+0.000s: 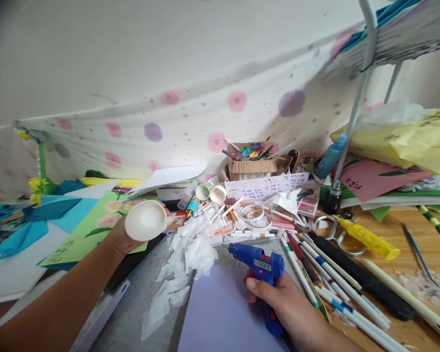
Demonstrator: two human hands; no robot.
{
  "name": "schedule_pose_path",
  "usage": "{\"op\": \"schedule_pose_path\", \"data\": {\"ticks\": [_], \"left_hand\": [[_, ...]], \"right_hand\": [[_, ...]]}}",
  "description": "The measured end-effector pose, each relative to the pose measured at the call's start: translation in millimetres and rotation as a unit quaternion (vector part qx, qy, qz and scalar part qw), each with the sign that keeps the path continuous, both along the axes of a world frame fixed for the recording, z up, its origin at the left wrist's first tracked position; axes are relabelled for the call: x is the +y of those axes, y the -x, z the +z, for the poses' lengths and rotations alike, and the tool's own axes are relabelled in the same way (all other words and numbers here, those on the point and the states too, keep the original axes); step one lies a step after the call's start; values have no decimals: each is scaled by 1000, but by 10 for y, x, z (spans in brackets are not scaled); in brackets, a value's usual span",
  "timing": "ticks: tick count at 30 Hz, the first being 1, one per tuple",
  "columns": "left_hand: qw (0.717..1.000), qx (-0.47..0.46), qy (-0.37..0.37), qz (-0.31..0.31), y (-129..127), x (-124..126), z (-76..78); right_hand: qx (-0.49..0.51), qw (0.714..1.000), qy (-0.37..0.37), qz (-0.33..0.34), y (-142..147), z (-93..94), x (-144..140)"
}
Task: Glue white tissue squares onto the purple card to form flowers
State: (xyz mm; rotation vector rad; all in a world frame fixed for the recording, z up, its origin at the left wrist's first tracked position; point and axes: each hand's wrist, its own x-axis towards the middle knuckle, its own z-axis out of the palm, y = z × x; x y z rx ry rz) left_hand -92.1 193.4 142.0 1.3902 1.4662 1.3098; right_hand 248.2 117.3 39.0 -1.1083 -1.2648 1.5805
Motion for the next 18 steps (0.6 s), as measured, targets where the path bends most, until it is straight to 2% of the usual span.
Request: {"op": "schedule_pose_path", "data": {"ticks": [5,8,11,14,16,17,18], "left_hand": [[987,145,-7,74,294,271,-20],[957,272,-33,100,400,453,43],[917,380,-75,95,339,518,134],[883,448,-121,74,63,343,190],[869,470,-147,40,-235,51,130],[860,483,-164,0,-408,-142,56],[830,506,-223,-74,-585,-357,-47]], "right_hand": [[-29,1000,7,-8,-5,6,7],[-51,998,28,-8,-7,19,7],[-61,997,43,-15,-1,35,6],[-38,998,38,-26,8,45,-1],[-22,999,40,-30,8,49,-5],[-14,998,43,-32,6,52,-4],[-5,998,46,-33,5,57,-1]]}}
